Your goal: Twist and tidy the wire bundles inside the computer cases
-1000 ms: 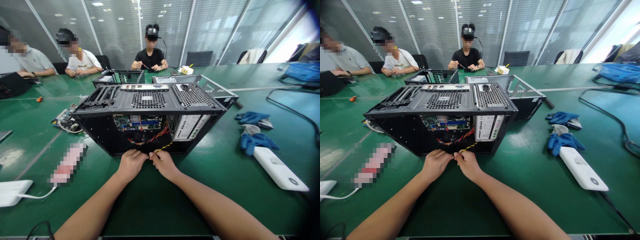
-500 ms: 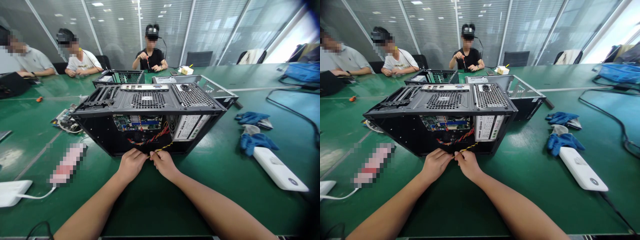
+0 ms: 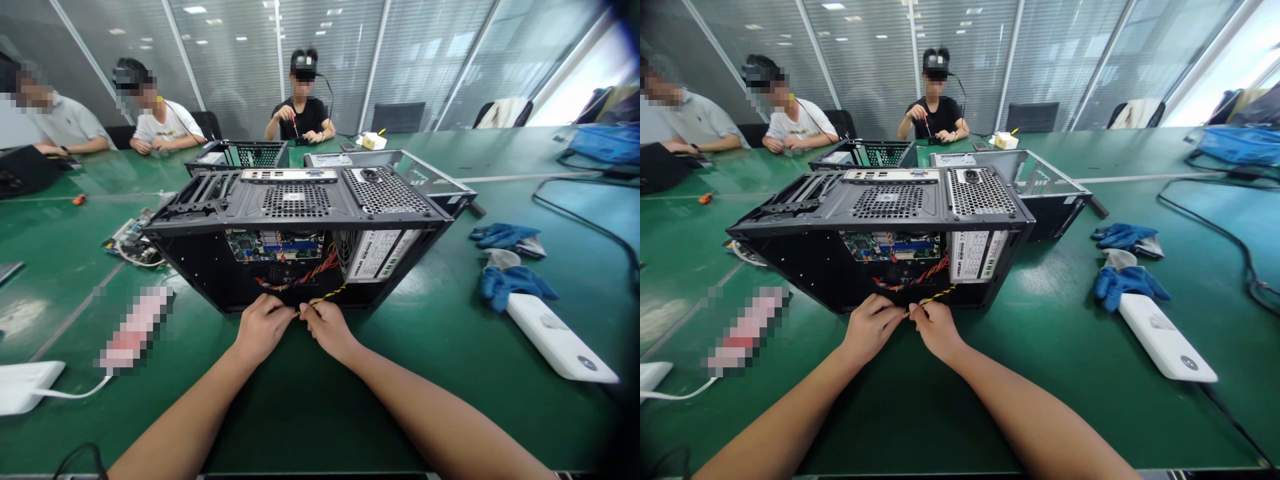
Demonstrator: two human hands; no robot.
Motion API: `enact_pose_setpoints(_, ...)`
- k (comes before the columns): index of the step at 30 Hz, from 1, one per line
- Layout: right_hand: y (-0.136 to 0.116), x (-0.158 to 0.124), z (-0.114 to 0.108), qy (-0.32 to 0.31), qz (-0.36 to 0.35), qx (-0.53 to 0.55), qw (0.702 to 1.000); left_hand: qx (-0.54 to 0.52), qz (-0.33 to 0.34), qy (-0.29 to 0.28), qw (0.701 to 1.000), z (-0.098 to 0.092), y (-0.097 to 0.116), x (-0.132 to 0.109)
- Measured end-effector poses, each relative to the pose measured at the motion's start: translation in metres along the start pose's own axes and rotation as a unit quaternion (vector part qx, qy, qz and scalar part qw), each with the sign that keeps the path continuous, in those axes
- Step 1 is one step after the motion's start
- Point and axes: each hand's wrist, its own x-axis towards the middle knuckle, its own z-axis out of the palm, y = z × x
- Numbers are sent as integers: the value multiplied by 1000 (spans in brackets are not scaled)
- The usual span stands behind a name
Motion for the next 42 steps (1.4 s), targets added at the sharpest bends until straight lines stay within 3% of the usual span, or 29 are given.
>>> enact_pose_setpoints(19,-2,-1,-1,0,-12,-4,1000,-54,-16,-19,998,1,-1,1)
enact_pose_setpoints(27,-4,0,-1,-3,7,6,1000,-99,-61,-18,993,0,4,6)
enact_pose_setpoints(32,-1,1,0,-1,-1,2,1000,-80,-75,-4,994,3,1,2)
enact_pose_setpoints(42,-6,0,-1,-8,0,7,1000,-32,-38,-40,998,4,-1,-2)
